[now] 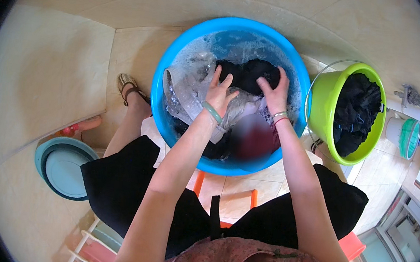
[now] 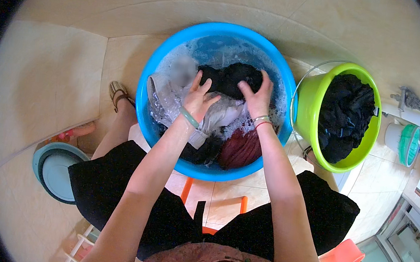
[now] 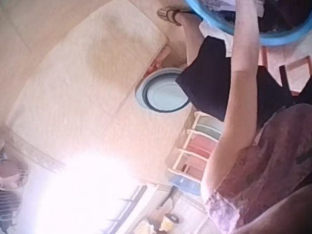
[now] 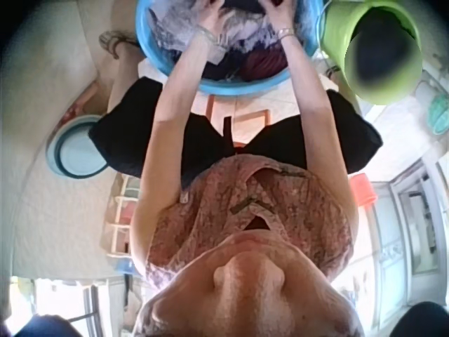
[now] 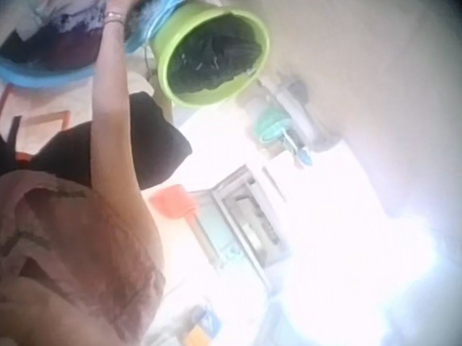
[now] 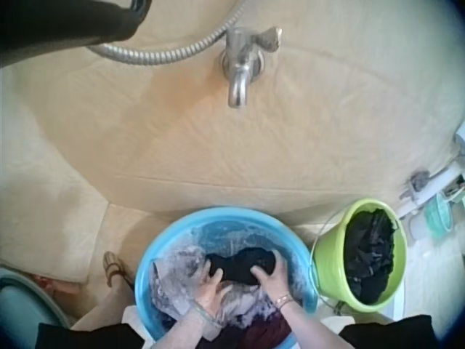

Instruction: The person hand-washes various garments in a blue basin filled with soapy water. They scrub and rinse items including dark and light-colored clothes, then wring them out and transfer them to a green bucket.

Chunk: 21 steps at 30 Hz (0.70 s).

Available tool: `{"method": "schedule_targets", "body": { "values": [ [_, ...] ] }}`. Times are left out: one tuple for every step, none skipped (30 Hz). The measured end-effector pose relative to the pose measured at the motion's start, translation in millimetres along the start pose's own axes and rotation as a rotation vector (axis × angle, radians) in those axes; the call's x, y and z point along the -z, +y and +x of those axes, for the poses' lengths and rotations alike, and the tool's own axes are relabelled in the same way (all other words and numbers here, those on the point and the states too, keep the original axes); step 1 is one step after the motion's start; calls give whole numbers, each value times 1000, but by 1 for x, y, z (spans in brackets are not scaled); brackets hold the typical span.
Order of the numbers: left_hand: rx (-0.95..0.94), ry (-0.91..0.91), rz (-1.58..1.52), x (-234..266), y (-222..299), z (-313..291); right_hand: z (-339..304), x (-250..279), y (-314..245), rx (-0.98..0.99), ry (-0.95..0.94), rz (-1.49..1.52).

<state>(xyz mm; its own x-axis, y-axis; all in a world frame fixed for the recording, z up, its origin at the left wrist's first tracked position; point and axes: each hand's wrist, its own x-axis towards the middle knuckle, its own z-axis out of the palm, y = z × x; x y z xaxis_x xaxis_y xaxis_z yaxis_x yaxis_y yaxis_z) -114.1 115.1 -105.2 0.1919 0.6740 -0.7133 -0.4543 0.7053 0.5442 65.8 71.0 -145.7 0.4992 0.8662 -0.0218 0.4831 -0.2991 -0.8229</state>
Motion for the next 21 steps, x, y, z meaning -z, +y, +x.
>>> {"method": "schedule_targets", "body": {
  "values": [
    [17, 19, -16, -1, -2, 1, -8, -3, -3, 168, -21, -104],
    [32, 39, -32, -2, -3, 1, -11, -4, -3, 96, -149, -123],
    [52, 22, -66, 5, -6, 6, -12, -6, -4, 30, -280, -137],
    [84, -20, -96, 8, -12, 17, -10, -10, 12, 33, -266, -287],
    [115, -63, -126, 10, -19, 25, -5, -15, 28, 58, -227, -384],
    [139, -47, -123, 14, -20, 28, 3, -23, 24, 88, -202, -469],
    [163, -33, -121, 17, -21, 30, 7, -26, 20, 118, -175, -554],
    [187, -21, -117, 19, -22, 33, 8, -23, 18, 50, -63, -315],
    [175, 18, -127, 20, -14, 24, 6, -20, -1, 55, -54, -201],
    [166, 43, -135, 5, -1, 5, 6, -12, -18, 60, -33, -92],
    [159, 67, -144, -5, 6, -10, 6, -1, -38, 64, -12, 13],
    [135, 75, -108, -6, 4, -13, 4, 11, -60, 218, -1, 34],
    [173, 14, -137, -7, 7, -16, 0, 24, -84, 331, -19, 55],
    [212, -55, -165, -10, 13, -18, -7, 37, -102, 357, -61, 85],
    [246, -121, -194, -13, 20, -21, -15, 48, -120, 386, -108, 118],
    [241, -186, -182, -16, 25, -23, -25, 60, -138, 419, -172, 135],
    [346, -150, -261, -29, 37, -32, -33, 73, -152, 452, -230, 148],
    [246, -303, -288, -31, 41, -37, -41, 81, -164, 508, -288, 153],
    [145, -451, -312, -29, 43, -40, -50, 87, -174, 561, -348, 159],
    [218, -447, -275, -24, 42, -37, -58, 92, -180, 556, -420, 173],
    [307, -622, -308, -11, 40, -39, -63, 98, -187, 571, -430, 152]
  ]
}}
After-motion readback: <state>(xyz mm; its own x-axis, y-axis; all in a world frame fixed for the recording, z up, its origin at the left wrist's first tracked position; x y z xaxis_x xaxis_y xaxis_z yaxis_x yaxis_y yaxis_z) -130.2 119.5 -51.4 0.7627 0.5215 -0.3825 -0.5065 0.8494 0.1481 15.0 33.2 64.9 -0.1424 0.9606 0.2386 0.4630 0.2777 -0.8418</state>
